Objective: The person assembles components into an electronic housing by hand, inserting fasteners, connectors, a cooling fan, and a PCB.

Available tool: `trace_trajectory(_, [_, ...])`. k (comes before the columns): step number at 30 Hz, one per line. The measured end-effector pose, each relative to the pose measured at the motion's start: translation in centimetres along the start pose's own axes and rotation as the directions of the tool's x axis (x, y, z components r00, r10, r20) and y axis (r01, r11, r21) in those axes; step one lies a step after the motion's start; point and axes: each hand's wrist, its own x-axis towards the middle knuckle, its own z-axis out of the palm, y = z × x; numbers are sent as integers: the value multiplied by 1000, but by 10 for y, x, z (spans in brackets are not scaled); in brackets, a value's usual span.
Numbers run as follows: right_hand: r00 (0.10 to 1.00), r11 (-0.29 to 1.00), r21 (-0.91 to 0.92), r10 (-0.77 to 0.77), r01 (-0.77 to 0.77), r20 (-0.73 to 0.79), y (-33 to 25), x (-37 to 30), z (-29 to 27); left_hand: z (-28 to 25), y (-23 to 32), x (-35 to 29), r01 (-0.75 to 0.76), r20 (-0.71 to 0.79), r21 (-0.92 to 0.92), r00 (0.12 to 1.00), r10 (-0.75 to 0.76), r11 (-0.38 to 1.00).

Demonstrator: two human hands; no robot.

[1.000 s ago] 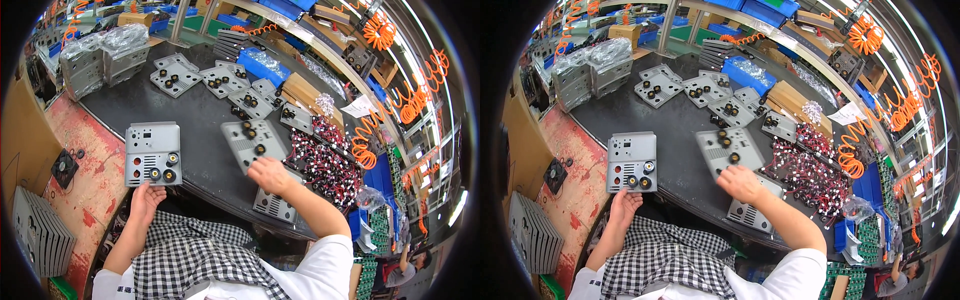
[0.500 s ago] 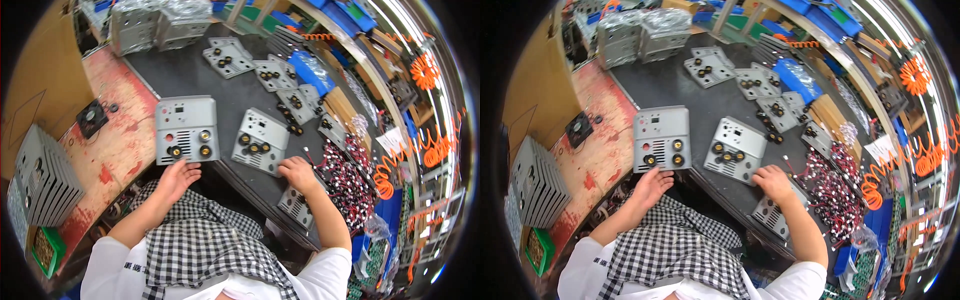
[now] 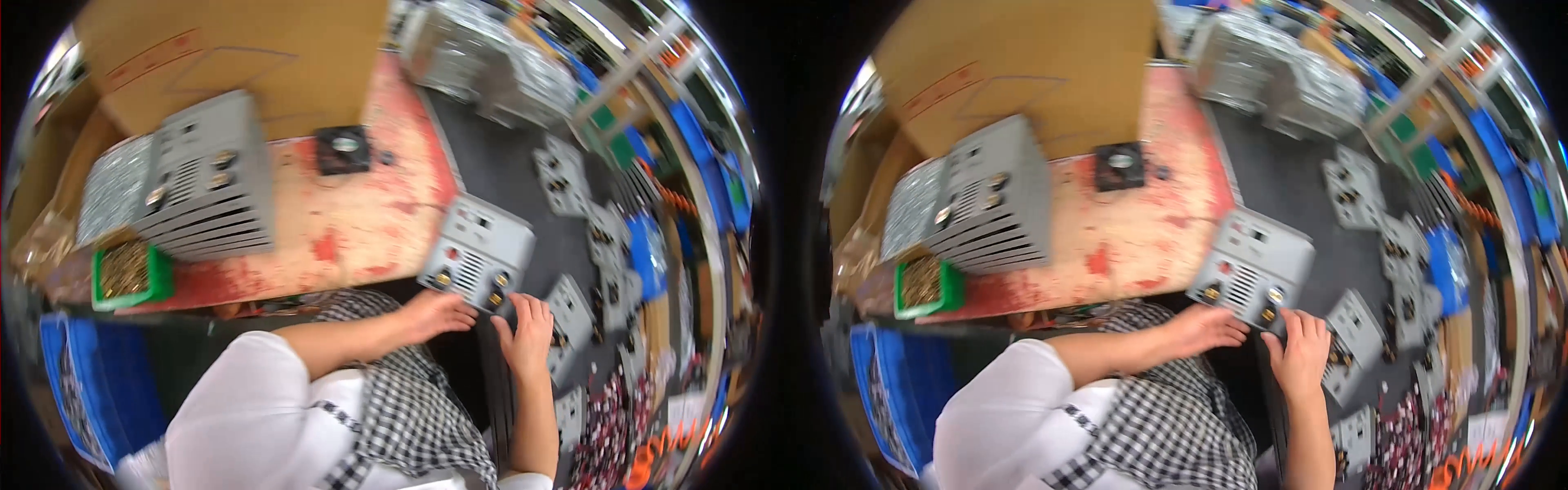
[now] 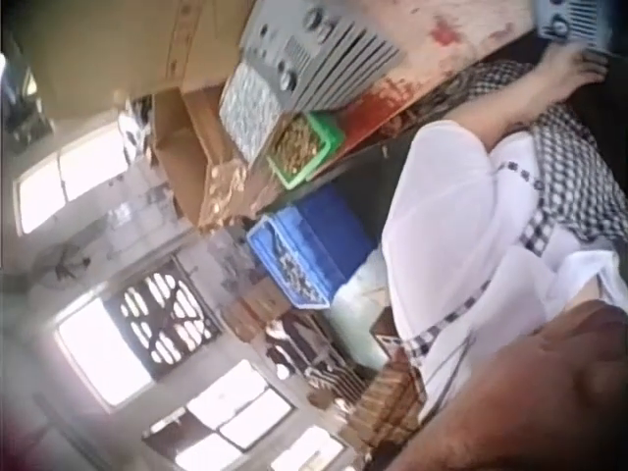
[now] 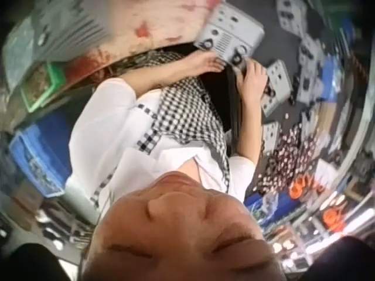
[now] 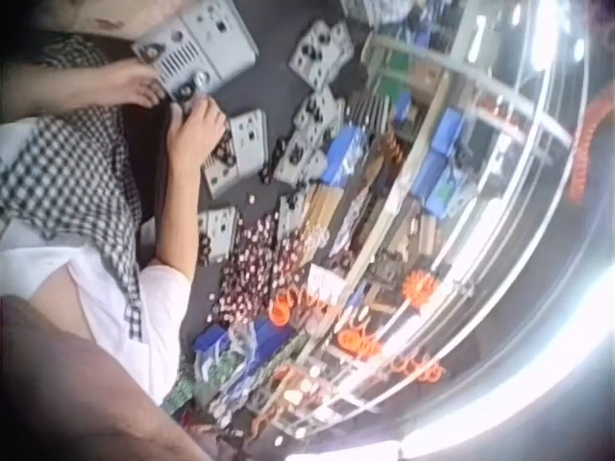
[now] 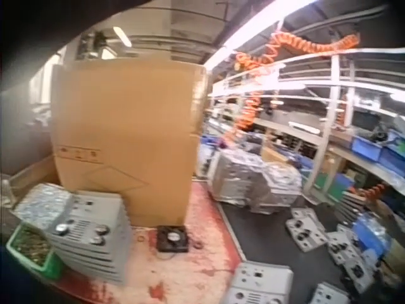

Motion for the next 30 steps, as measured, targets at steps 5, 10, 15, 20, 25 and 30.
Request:
trace_trajectory(5, [996,985,154,-83,78,26,-21,44,45,3,-3,-6,44,-25,22,999,-43,999])
trace_trajectory(10, [980,972,131,-199,194,21,-31,72,62,-1,4,-9,22,-20,53,1000,-21,998])
trace_trajectory(15, [995,995,41,-93,94,-29,-22,60,43,1,8,-3,12,35,-18,999,-11,1000])
trace_trajectory(20, [996,999,7,-40,39,75,9,31,27,2,-1,10,27,25,1,999,-27,1000])
trace_trajectory(25, [994,989,143,-58,45,89,12,25,28,-9,6,4,44,30,-25,999,-44,999])
trace_trajectory(30, [997,975,220,22,-6,-69,0,18,31,2,23,-27,86,-94,344,994,-57,935])
